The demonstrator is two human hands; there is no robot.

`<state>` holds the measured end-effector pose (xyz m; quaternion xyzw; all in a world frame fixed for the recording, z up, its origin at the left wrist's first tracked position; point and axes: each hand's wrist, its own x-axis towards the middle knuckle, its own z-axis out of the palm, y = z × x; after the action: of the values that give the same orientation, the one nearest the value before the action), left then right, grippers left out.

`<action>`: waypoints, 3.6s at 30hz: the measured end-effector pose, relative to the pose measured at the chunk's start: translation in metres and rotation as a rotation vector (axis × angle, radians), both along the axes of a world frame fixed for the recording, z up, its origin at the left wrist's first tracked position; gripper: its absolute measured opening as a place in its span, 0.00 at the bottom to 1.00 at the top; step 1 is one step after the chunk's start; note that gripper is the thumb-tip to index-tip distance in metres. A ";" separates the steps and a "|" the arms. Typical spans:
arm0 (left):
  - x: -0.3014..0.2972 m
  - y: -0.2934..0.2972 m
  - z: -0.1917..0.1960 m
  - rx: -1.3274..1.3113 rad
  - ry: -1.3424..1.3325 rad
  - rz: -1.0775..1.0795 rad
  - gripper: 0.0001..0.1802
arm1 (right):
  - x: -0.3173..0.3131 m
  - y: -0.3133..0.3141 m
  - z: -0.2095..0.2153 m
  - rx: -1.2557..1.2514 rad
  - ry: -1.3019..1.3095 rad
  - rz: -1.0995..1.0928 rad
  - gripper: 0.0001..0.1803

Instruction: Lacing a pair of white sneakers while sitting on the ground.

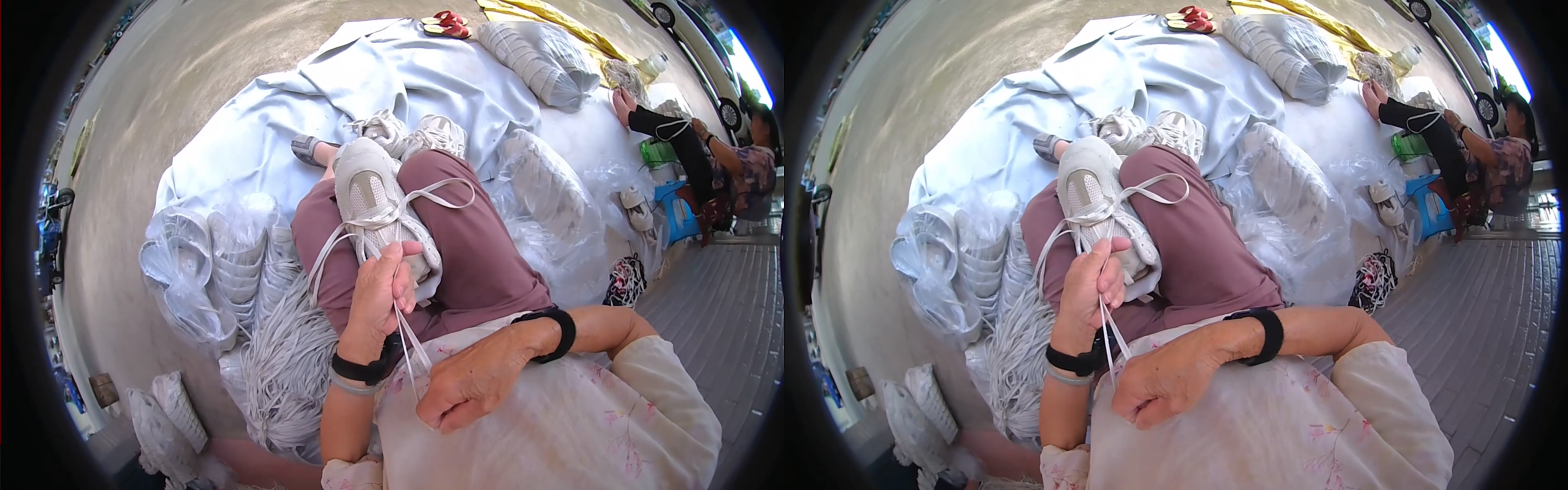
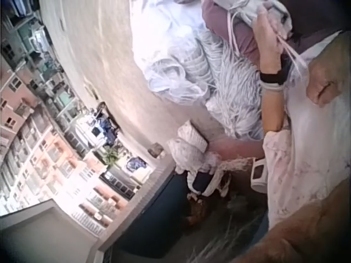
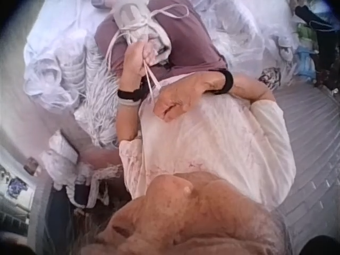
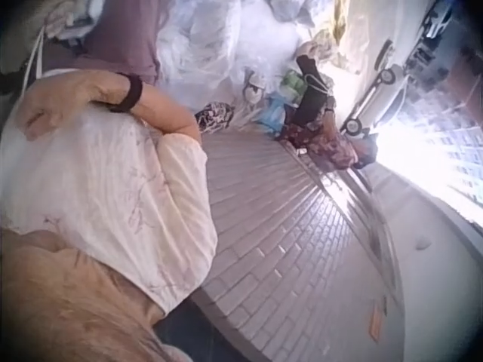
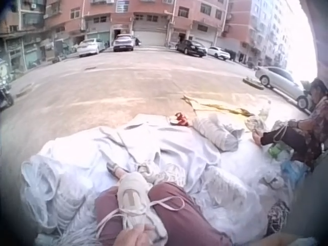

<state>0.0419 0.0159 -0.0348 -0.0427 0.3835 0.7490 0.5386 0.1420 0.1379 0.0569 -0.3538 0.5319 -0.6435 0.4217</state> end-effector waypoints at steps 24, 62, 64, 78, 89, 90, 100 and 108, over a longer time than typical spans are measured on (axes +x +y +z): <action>0.043 -0.010 0.065 0.092 0.690 -0.859 0.20 | 0.017 0.124 -0.016 -0.264 -0.369 -0.167 0.13; 0.061 -0.008 0.027 -0.441 0.625 -0.439 0.23 | -0.070 0.054 -0.089 0.798 0.668 -1.262 0.06; 0.066 -0.012 0.020 -0.408 0.545 -0.349 0.24 | -0.074 0.052 -0.088 0.851 0.682 -1.212 0.05; 0.063 -0.028 0.043 -0.356 0.600 -0.397 0.24 | -0.070 0.067 -0.083 0.942 0.456 -1.154 0.09; 0.079 0.021 0.013 -0.110 1.315 -0.123 0.20 | -0.033 0.036 -0.052 0.484 -0.500 -0.881 0.15; 0.073 0.015 0.022 -0.158 1.187 -0.343 0.21 | -0.031 0.040 -0.057 0.533 -0.408 -0.898 0.14; 0.005 -0.013 0.033 -0.629 0.939 0.180 0.16 | -0.030 0.044 -0.066 0.894 0.456 -1.047 0.29; 0.001 0.000 0.012 -0.824 1.416 0.108 0.13 | -0.030 0.039 -0.077 1.015 0.519 -0.960 0.32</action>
<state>0.0428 0.0158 -0.0228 0.2273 0.8743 0.4225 0.0733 0.1117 0.1771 -0.0200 0.0150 0.9422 -0.3281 0.0664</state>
